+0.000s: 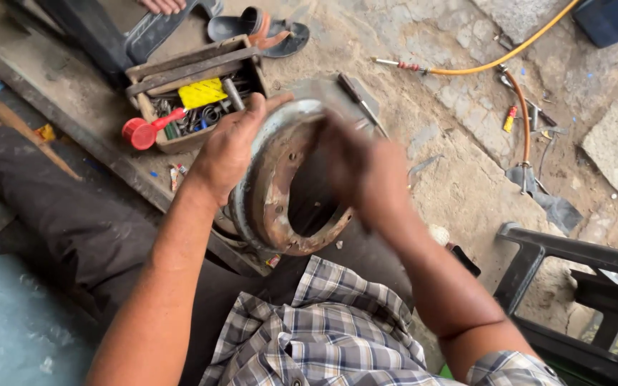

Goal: The recorder cleans and scrapes rust/debris from a mechanical wheel hub and brake drum component using a metal file or rod.

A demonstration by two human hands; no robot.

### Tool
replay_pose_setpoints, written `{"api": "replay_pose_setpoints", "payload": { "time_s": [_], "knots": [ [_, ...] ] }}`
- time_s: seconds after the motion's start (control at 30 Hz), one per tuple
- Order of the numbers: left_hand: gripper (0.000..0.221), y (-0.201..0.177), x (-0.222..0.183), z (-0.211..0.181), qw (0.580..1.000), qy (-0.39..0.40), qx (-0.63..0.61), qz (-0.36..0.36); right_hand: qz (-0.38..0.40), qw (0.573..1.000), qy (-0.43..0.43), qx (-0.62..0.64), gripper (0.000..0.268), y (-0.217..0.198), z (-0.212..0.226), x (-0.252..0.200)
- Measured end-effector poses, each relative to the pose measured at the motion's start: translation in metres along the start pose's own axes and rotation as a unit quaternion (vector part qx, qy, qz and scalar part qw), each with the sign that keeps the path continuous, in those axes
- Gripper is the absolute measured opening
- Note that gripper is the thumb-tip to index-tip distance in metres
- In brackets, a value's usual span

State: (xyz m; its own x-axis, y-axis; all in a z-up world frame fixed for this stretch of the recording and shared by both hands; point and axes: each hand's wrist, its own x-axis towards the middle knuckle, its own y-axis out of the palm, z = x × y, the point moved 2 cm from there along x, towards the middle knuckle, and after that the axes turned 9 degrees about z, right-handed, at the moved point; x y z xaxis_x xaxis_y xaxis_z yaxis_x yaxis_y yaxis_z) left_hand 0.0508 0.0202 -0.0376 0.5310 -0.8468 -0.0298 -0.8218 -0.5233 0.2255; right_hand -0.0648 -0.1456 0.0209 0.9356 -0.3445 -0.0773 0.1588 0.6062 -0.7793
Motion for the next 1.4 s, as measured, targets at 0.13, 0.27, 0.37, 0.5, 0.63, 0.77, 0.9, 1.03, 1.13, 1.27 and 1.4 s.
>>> {"api": "replay_pose_setpoints", "payload": {
  "time_s": [0.13,0.27,0.37,0.5,0.63,0.77,0.9,1.03,1.13,1.27,1.4],
  "knots": [
    [0.083,0.007,-0.003,-0.004,0.999,-0.039,0.019,-0.007,-0.074,0.942,-0.325,-0.037,0.029,-0.007,0.004,-0.01],
    [0.089,0.016,-0.005,-0.009,0.999,-0.029,-0.004,0.027,0.04,0.993,-0.058,-0.092,0.031,-0.023,-0.001,0.01],
    [0.096,0.022,-0.005,-0.02,0.998,0.0,0.069,0.004,0.04,0.982,-0.166,-0.082,0.03,-0.036,0.014,-0.005],
    [0.089,0.036,-0.009,-0.02,0.998,-0.016,-0.021,0.053,0.071,0.987,-0.12,-0.083,0.023,-0.055,0.002,-0.003],
    [0.101,0.041,-0.015,-0.036,0.984,-0.007,0.176,0.03,0.085,0.945,-0.187,-0.255,0.021,-0.059,0.008,-0.026],
    [0.1,0.047,-0.017,-0.023,0.987,0.016,0.15,0.047,0.077,0.959,-0.212,-0.173,0.029,-0.071,0.018,-0.035],
    [0.091,0.05,-0.021,-0.028,0.992,0.013,0.116,0.056,0.136,0.947,-0.253,-0.143,0.03,-0.067,0.029,-0.048],
    [0.079,0.05,-0.025,-0.026,0.997,-0.002,0.056,0.055,0.106,0.952,-0.262,-0.12,0.026,-0.059,-0.012,-0.039],
    [0.07,0.044,-0.022,-0.022,0.993,0.05,0.105,0.017,-0.05,0.972,-0.081,-0.217,0.012,-0.055,-0.04,-0.04],
    [0.064,0.056,-0.012,-0.022,0.999,-0.001,-0.035,0.024,0.275,0.884,-0.256,0.278,0.012,-0.014,-0.04,-0.089],
    [0.06,0.07,0.034,-0.014,0.996,0.036,-0.08,-0.006,0.338,0.795,-0.201,0.462,0.015,0.006,-0.064,-0.099]
  ]
}}
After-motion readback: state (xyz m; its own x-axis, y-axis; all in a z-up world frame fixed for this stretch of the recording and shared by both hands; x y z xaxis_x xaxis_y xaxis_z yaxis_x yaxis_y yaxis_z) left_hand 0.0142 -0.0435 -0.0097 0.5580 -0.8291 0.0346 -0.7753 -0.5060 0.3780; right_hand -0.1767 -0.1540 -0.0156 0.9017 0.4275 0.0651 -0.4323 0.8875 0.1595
